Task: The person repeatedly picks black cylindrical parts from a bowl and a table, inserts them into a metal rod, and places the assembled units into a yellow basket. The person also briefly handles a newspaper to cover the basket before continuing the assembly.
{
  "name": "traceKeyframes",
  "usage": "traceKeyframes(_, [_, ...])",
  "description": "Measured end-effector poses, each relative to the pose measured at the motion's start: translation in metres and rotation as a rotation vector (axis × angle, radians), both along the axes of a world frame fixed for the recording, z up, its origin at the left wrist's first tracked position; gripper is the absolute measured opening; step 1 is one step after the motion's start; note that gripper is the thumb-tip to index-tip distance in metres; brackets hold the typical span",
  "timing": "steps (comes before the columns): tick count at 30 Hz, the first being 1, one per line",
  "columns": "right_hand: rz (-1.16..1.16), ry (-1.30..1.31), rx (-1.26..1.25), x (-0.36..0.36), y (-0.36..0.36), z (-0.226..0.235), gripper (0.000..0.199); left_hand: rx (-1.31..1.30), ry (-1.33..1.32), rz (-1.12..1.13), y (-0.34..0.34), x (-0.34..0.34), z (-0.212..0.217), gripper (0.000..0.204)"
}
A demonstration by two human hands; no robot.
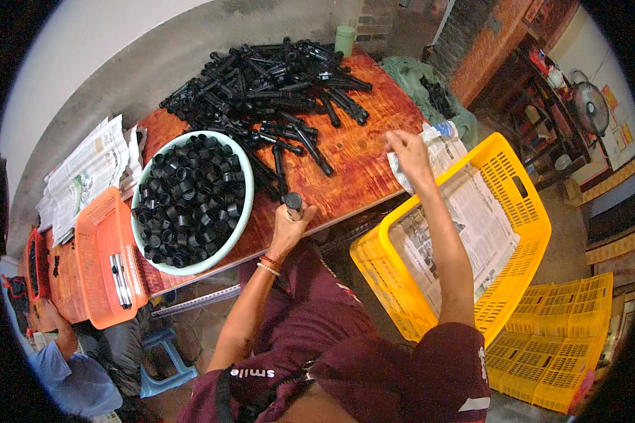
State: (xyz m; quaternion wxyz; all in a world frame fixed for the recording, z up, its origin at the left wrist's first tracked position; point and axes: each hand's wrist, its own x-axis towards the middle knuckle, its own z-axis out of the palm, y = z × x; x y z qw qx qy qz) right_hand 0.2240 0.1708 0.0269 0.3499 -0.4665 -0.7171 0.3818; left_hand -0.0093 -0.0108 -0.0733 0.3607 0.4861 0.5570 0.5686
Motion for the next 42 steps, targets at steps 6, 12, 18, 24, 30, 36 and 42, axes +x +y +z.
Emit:
traceKeyframes(6, [-0.177,-0.391,0.297,0.036,0.04,0.012,0.049,-0.05,0.011,0.025,0.003,-0.001,-0.011,0.029])
traceKeyframes(12, [-0.148,-0.901,0.211,0.018,0.055,0.012,0.074,-0.03,-0.043,0.035,0.0,0.002,0.0,0.03])
traceKeyframes(18, [-0.242,-0.934,0.155,0.011,0.089,-0.018,0.071,-0.031,-0.032,0.009,0.001,0.001,-0.009,0.024])
traceKeyframes(24, [-0.217,-1.058,0.174,-0.007,0.082,-0.025,0.048,-0.02,0.008,-0.012,-0.002,-0.001,0.005,0.021])
traceKeyframes(30, [-0.276,-0.857,0.153,0.013,0.102,-0.042,0.03,-0.004,0.017,-0.016,0.0,0.002,0.01,0.019])
traceKeyframes(36, [-0.165,-0.018,0.149,0.007,0.093,-0.01,0.025,-0.028,0.011,-0.027,0.0,0.0,0.008,0.018])
traceKeyframes(42, [0.017,1.1,-0.456,-0.062,0.011,0.043,0.036,-0.018,0.008,-0.012,-0.003,-0.003,0.005,0.018])
